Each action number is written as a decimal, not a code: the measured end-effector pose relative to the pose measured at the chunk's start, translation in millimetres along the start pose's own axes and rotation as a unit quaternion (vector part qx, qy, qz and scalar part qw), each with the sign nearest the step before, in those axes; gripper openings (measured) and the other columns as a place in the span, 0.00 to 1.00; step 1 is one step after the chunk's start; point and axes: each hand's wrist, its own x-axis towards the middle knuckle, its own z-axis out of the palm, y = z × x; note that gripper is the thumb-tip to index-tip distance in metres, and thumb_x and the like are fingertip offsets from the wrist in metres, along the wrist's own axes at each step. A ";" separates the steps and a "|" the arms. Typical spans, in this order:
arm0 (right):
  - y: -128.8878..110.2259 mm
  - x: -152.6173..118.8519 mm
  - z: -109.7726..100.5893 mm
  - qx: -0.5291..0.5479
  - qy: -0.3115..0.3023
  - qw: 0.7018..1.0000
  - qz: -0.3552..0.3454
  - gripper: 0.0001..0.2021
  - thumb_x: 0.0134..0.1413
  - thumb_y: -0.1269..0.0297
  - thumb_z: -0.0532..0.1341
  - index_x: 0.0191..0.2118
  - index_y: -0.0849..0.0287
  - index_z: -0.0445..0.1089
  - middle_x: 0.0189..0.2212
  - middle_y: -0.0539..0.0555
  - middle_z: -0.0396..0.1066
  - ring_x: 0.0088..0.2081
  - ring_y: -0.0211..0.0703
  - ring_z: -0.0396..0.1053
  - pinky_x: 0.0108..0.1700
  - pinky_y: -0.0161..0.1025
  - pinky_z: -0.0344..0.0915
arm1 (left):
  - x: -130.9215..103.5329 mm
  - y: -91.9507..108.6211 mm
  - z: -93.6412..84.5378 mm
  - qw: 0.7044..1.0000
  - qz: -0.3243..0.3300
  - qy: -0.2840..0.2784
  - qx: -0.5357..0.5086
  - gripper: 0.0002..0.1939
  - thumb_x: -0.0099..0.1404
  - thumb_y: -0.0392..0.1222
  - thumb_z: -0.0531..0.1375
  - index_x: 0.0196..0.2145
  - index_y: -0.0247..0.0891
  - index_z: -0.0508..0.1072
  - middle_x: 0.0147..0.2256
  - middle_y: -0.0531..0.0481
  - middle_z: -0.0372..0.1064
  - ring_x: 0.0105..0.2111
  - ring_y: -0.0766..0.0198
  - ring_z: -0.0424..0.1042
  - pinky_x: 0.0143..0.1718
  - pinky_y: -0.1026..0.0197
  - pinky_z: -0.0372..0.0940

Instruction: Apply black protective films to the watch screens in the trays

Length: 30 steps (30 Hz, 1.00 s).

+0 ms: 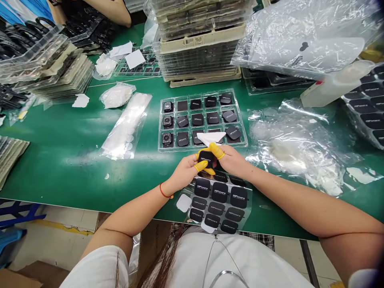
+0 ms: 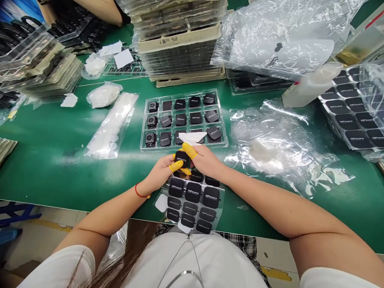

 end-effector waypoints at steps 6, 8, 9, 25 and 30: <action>-8.6 -5.0 2.0 -0.036 -0.067 0.995 -0.061 0.17 0.52 0.54 0.64 0.45 0.55 0.73 0.38 0.52 0.75 0.35 0.44 0.73 0.40 0.40 0.67 | -3.4 1.8 -0.5 1.000 0.009 0.016 0.008 0.27 0.54 0.63 0.66 0.29 0.33 0.72 0.24 0.48 0.74 0.22 0.67 0.70 0.26 0.66 0.64; -8.7 -5.5 4.6 -0.001 -0.102 0.995 -0.022 0.22 0.52 0.56 0.64 0.52 0.56 0.68 0.34 0.51 0.75 0.28 0.41 0.72 0.35 0.40 0.67 | -1.7 0.3 -1.4 1.000 -0.002 0.020 0.005 0.28 0.53 0.65 0.65 0.28 0.33 0.72 0.22 0.49 0.72 0.22 0.67 0.69 0.25 0.66 0.61; -8.2 -5.6 6.0 0.012 -0.114 0.993 -0.009 0.22 0.52 0.58 0.63 0.53 0.57 0.67 0.33 0.51 0.74 0.27 0.41 0.71 0.34 0.40 0.67 | -0.2 -1.0 -2.2 1.000 -0.011 0.026 0.002 0.29 0.52 0.66 0.65 0.27 0.33 0.71 0.21 0.49 0.71 0.21 0.67 0.69 0.24 0.65 0.60; -2.5 1.0 14.2 0.207 -0.087 0.973 0.055 0.14 0.56 0.55 0.61 0.43 0.60 0.71 0.18 0.46 0.66 0.17 0.36 0.62 0.21 0.35 0.60 | 5.3 -8.9 -5.0 0.997 0.036 -0.015 0.069 0.30 0.57 0.67 0.61 0.34 0.33 0.70 0.27 0.49 0.73 0.27 0.67 0.71 0.32 0.64 0.65; -0.4 2.5 16.3 0.228 -0.064 0.968 0.082 0.22 0.57 0.47 0.57 0.45 0.62 0.72 0.17 0.49 0.67 0.17 0.39 0.62 0.22 0.38 0.61 | 7.7 -11.1 -4.5 0.995 0.028 -0.019 0.097 0.29 0.56 0.66 0.63 0.31 0.32 0.70 0.26 0.47 0.74 0.27 0.65 0.73 0.35 0.62 0.67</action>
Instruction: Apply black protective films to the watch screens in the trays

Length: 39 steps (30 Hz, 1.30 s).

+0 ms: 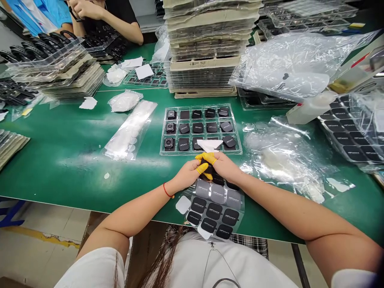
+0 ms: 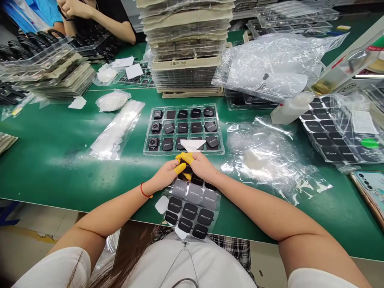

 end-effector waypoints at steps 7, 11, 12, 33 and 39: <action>-15.6 -2.9 -9.8 -0.263 0.060 0.952 -0.143 0.17 0.55 0.50 0.59 0.41 0.57 0.76 0.43 0.57 0.74 0.45 0.47 0.70 0.49 0.45 0.66 | -2.1 6.5 -5.2 0.994 0.057 0.029 -0.087 0.23 0.59 0.57 0.64 0.40 0.33 0.70 0.32 0.48 0.75 0.30 0.65 0.74 0.39 0.60 0.69; -41.4 20.3 -1.3 -0.348 0.075 0.910 -0.211 0.12 0.53 0.58 0.62 0.41 0.56 0.75 0.44 0.56 0.73 0.46 0.47 0.70 0.50 0.45 0.66 | -1.8 10.3 -13.8 0.988 0.069 0.068 -0.117 0.17 0.60 0.36 0.64 0.46 0.33 0.67 0.33 0.50 0.74 0.33 0.65 0.75 0.44 0.59 0.68; -50.8 33.2 0.4 -0.344 0.099 0.908 -0.216 0.13 0.53 0.58 0.61 0.42 0.57 0.75 0.43 0.56 0.73 0.45 0.46 0.70 0.49 0.44 0.66 | -1.3 10.7 -16.4 0.988 0.061 0.085 -0.111 0.18 0.60 0.32 0.62 0.48 0.33 0.66 0.32 0.50 0.74 0.34 0.65 0.75 0.45 0.58 0.68; -123.0 234.7 31.3 -0.756 0.080 0.629 -0.163 0.12 0.50 0.72 0.61 0.41 0.69 0.75 0.42 0.70 0.75 0.48 0.61 0.67 0.52 0.50 0.55 | -0.3 14.0 -29.6 0.987 0.087 0.132 -0.012 0.15 0.57 0.21 0.54 0.41 0.32 0.70 0.38 0.44 0.74 0.40 0.64 0.76 0.48 0.57 0.68; -116.1 185.3 22.9 -0.694 0.151 0.679 -0.187 0.20 0.58 0.72 0.50 0.52 0.70 0.70 0.47 0.69 0.73 0.49 0.57 0.68 0.49 0.47 0.61 | 2.8 11.6 -35.2 0.986 0.091 0.136 -0.022 0.10 0.63 0.30 0.57 0.43 0.33 0.69 0.35 0.46 0.74 0.35 0.65 0.74 0.45 0.57 0.68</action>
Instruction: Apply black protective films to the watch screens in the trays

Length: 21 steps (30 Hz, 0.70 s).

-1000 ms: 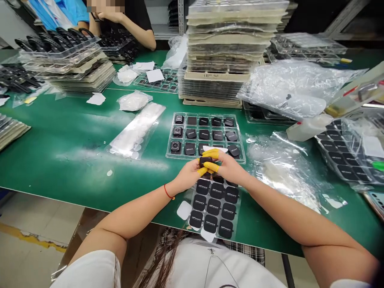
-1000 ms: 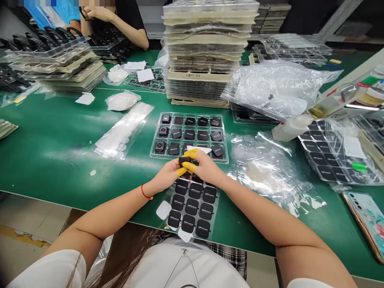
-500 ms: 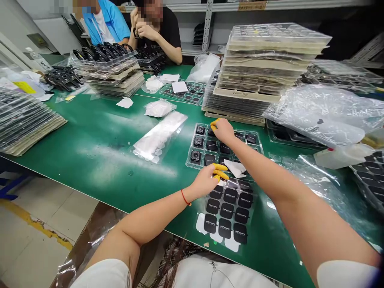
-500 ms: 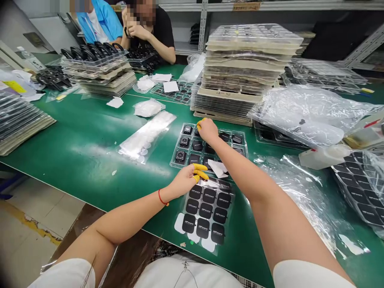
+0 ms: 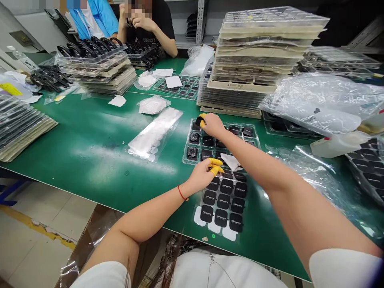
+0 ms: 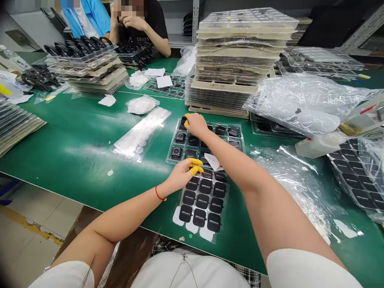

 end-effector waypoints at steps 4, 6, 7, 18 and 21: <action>15.4 -83.3 -13.5 0.180 -0.037 0.983 -0.006 0.22 0.59 0.71 0.48 0.57 0.60 0.66 0.50 0.57 0.73 0.46 0.45 0.71 0.46 0.40 0.66 | 4.1 -3.7 -3.2 0.999 0.036 0.018 -0.034 0.25 0.62 0.33 0.60 0.55 0.34 0.59 0.34 0.51 0.71 0.35 0.66 0.73 0.46 0.59 0.66; 20.5 -126.7 -16.6 0.285 -0.082 0.955 0.008 0.20 0.59 0.69 0.51 0.55 0.59 0.66 0.45 0.56 0.75 0.41 0.44 0.72 0.43 0.40 0.68 | 3.1 -3.6 -1.2 0.997 0.053 -0.002 -0.047 0.35 0.59 0.34 0.64 0.60 0.37 0.53 0.39 0.49 0.71 0.40 0.65 0.72 0.46 0.60 0.66; 21.3 -145.8 -16.9 0.312 -0.095 0.945 0.019 0.19 0.59 0.68 0.52 0.54 0.59 0.66 0.42 0.56 0.76 0.38 0.44 0.72 0.41 0.41 0.68 | 1.6 -3.3 0.9 0.997 0.051 -0.024 -0.047 0.39 0.59 0.35 0.64 0.62 0.38 0.50 0.44 0.47 0.70 0.42 0.64 0.72 0.46 0.60 0.66; 13.2 -223.6 -22.8 0.213 -0.019 0.969 -0.121 0.11 0.62 0.61 0.58 0.44 0.59 0.75 0.41 0.60 0.70 0.42 0.47 0.67 0.44 0.45 0.67 | -10.6 -3.0 14.0 0.986 -0.025 -0.159 -0.040 0.28 0.61 0.49 0.65 0.56 0.39 0.65 0.49 0.45 0.69 0.45 0.62 0.70 0.44 0.64 0.66; 18.5 -228.5 -29.0 0.284 -0.062 0.946 -0.143 0.09 0.60 0.64 0.61 0.46 0.57 0.73 0.41 0.56 0.71 0.43 0.44 0.68 0.45 0.42 0.67 | -9.7 -0.5 8.0 0.973 -0.066 -0.214 -0.063 0.28 0.61 0.53 0.65 0.55 0.39 0.67 0.41 0.47 0.70 0.37 0.66 0.70 0.37 0.65 0.66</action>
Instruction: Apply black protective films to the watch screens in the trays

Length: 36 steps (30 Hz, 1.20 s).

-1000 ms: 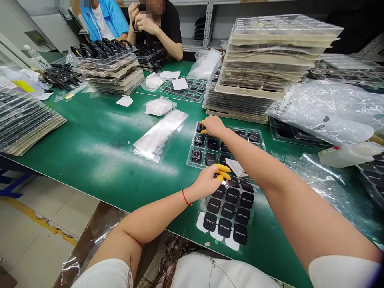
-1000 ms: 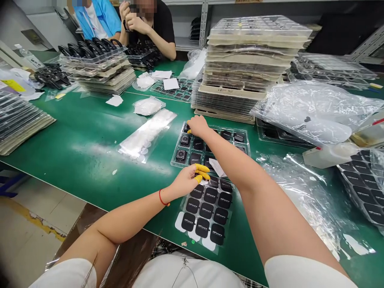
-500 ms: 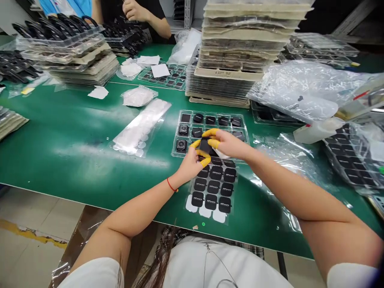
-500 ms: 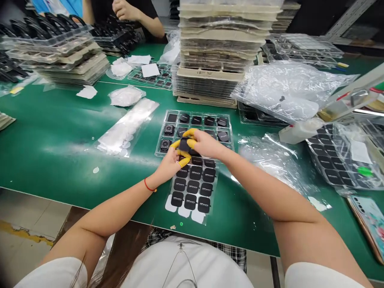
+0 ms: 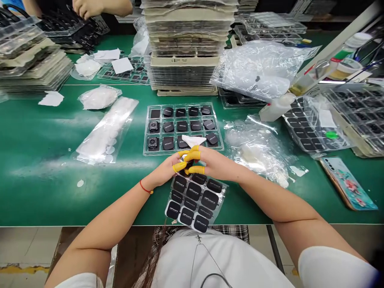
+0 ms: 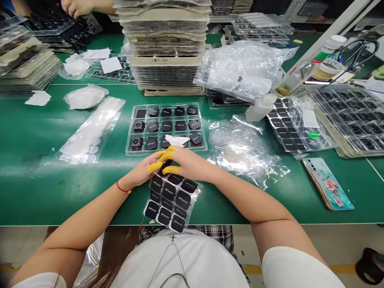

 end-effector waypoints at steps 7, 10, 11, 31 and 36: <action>12.8 2.2 -20.6 0.011 0.138 0.986 0.093 0.10 0.60 0.69 0.55 0.39 0.57 0.74 0.37 0.54 0.72 0.38 0.42 0.69 0.41 0.40 0.65 | -1.6 3.3 8.0 0.997 -0.050 -0.018 0.063 0.26 0.56 0.39 0.69 0.51 0.39 0.67 0.43 0.49 0.68 0.38 0.67 0.69 0.42 0.63 0.66; 52.4 -12.6 -52.6 -0.177 0.332 0.899 0.227 0.12 0.58 0.70 0.54 0.41 0.58 0.75 0.42 0.59 0.70 0.44 0.49 0.67 0.45 0.46 0.64 | -3.5 9.3 9.9 0.996 -0.057 -0.006 0.070 0.27 0.58 0.40 0.67 0.53 0.40 0.64 0.40 0.50 0.68 0.38 0.67 0.70 0.44 0.61 0.66; 69.2 -21.2 -62.9 -0.244 0.324 0.869 0.282 0.12 0.57 0.71 0.54 0.40 0.60 0.75 0.43 0.62 0.70 0.47 0.53 0.66 0.46 0.48 0.64 | -4.2 11.5 9.7 0.996 -0.057 0.005 0.073 0.27 0.58 0.41 0.67 0.53 0.40 0.63 0.39 0.50 0.68 0.38 0.67 0.71 0.45 0.60 0.66; 27.4 14.7 17.3 -0.076 0.160 0.983 0.043 0.08 0.59 0.65 0.59 0.36 0.56 0.76 0.35 0.55 0.74 0.37 0.45 0.67 0.44 0.45 0.61 | -5.2 9.2 2.3 0.981 0.045 0.099 0.162 0.28 0.56 0.40 0.68 0.53 0.40 0.64 0.45 0.47 0.69 0.39 0.64 0.71 0.41 0.63 0.67; 16.2 7.2 26.4 -0.127 0.195 0.970 -0.069 0.11 0.63 0.60 0.57 0.38 0.51 0.78 0.35 0.55 0.73 0.40 0.46 0.64 0.45 0.48 0.57 | -7.1 9.0 4.6 0.968 0.045 0.081 0.233 0.30 0.55 0.42 0.69 0.54 0.38 0.66 0.48 0.45 0.70 0.43 0.59 0.71 0.42 0.62 0.66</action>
